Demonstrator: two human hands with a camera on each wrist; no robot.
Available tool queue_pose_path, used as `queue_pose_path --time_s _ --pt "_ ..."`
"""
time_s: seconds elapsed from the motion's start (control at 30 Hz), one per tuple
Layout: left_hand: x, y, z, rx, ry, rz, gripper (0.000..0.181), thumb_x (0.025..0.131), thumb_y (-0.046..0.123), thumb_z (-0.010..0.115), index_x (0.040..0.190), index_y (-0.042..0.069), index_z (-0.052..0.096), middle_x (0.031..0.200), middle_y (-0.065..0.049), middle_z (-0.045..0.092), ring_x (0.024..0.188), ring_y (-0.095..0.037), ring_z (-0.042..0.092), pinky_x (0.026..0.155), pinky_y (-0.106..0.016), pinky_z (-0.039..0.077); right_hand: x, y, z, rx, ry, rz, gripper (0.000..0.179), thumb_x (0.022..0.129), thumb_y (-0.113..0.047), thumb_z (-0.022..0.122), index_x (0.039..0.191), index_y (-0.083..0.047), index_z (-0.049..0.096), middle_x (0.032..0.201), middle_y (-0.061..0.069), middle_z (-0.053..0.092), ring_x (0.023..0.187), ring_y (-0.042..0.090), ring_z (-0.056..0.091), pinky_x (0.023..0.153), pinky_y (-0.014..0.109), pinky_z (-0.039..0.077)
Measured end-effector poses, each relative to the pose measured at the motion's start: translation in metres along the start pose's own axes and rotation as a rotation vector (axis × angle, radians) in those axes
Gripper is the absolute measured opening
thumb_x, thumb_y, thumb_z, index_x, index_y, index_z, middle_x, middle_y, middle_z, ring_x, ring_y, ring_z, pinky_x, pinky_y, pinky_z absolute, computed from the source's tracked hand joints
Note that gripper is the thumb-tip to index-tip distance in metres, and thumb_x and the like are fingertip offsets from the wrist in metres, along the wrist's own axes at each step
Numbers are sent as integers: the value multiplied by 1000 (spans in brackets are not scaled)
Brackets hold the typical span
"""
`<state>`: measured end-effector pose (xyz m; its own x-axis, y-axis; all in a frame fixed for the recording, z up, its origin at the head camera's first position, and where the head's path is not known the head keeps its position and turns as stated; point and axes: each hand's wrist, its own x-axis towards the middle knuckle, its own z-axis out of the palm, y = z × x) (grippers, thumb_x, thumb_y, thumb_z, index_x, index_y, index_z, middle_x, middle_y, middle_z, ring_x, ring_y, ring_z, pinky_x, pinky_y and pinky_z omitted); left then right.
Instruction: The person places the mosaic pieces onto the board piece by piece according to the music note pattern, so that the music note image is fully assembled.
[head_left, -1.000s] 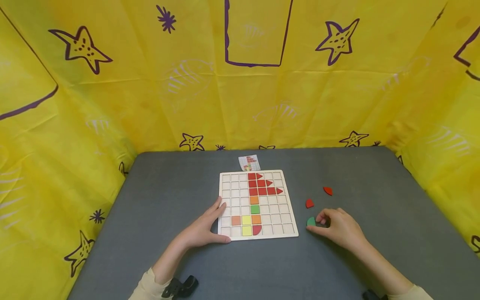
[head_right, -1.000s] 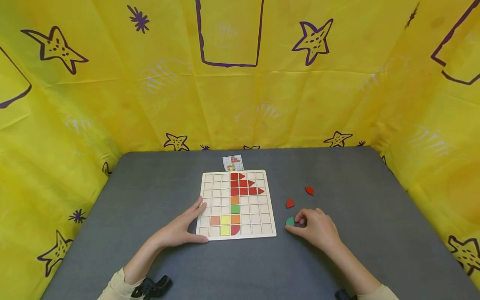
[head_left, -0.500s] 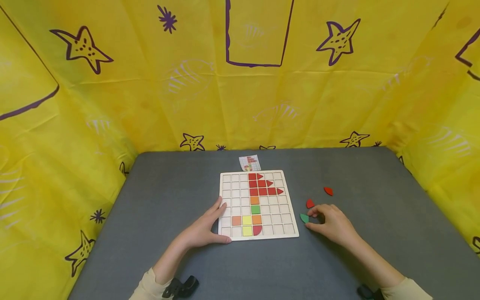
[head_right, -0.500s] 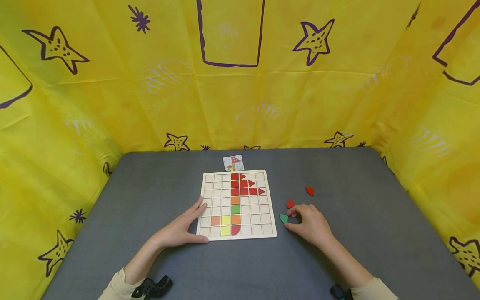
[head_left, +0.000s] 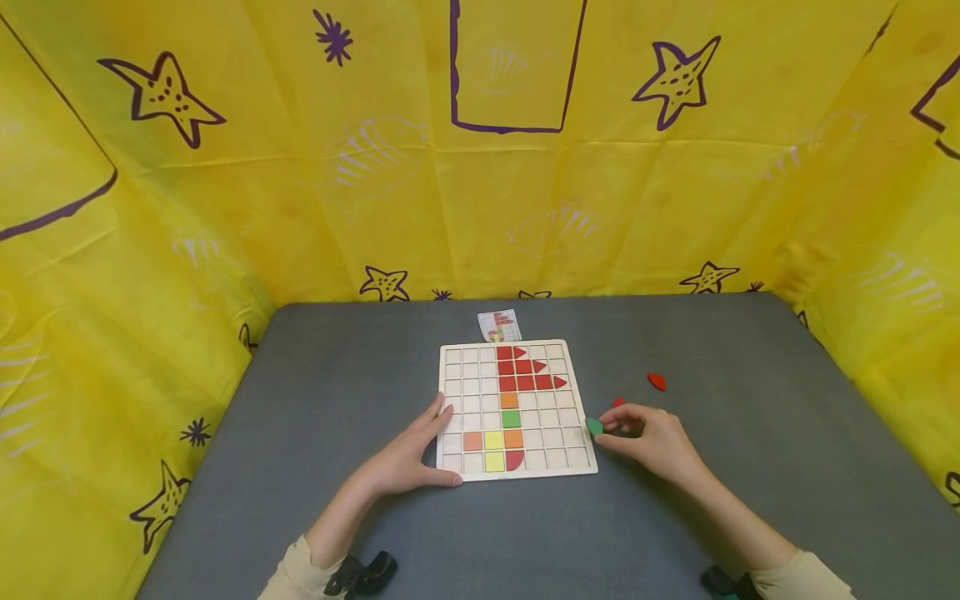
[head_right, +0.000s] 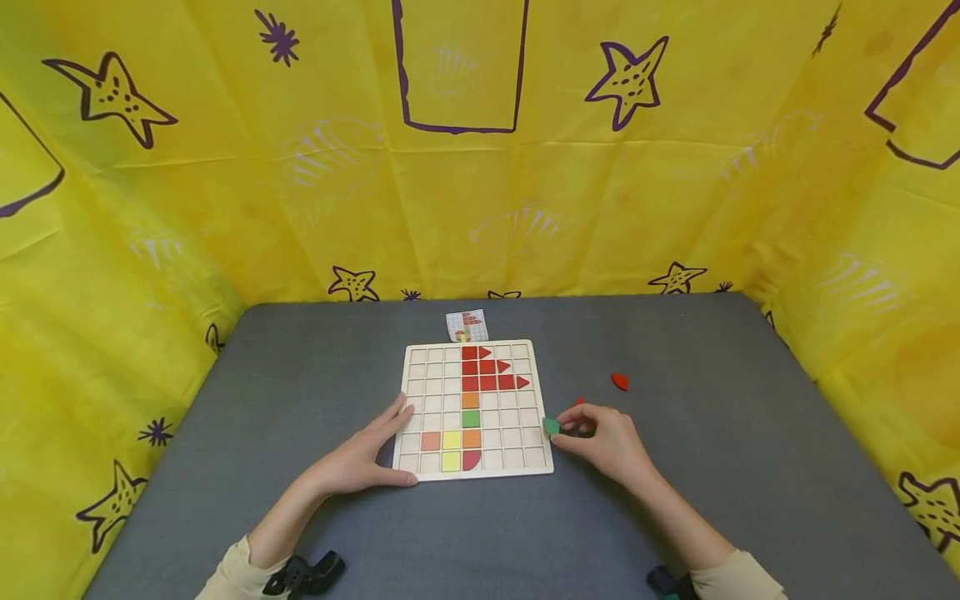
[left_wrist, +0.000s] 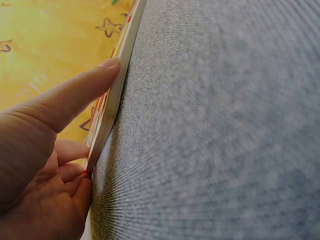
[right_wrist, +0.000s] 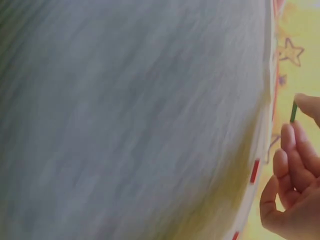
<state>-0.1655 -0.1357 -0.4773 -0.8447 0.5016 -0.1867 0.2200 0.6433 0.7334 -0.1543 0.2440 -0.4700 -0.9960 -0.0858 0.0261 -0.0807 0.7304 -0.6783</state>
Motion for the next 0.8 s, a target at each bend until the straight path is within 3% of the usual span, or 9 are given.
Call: queue_pose_path --time_s 0.47,0.8 --pt "1 0 1 4 -1 4 105 72 40 81 151 8 20 161 -9 2 146 -31 12 111 -53 24 12 -56 42 191 -120 -69 24 70 -39 83 88 -28 71 80 -9 67 72 12 53 60 23 43" --pt "1 1 -1 0 2 -9 104 72 42 81 151 9 22 161 -9 2 146 -31 12 112 -54 23 19 -87 77 175 -217 -230 21 70 -37 83 85 -30 69 77 -12 65 76 11 54 67 24 43"
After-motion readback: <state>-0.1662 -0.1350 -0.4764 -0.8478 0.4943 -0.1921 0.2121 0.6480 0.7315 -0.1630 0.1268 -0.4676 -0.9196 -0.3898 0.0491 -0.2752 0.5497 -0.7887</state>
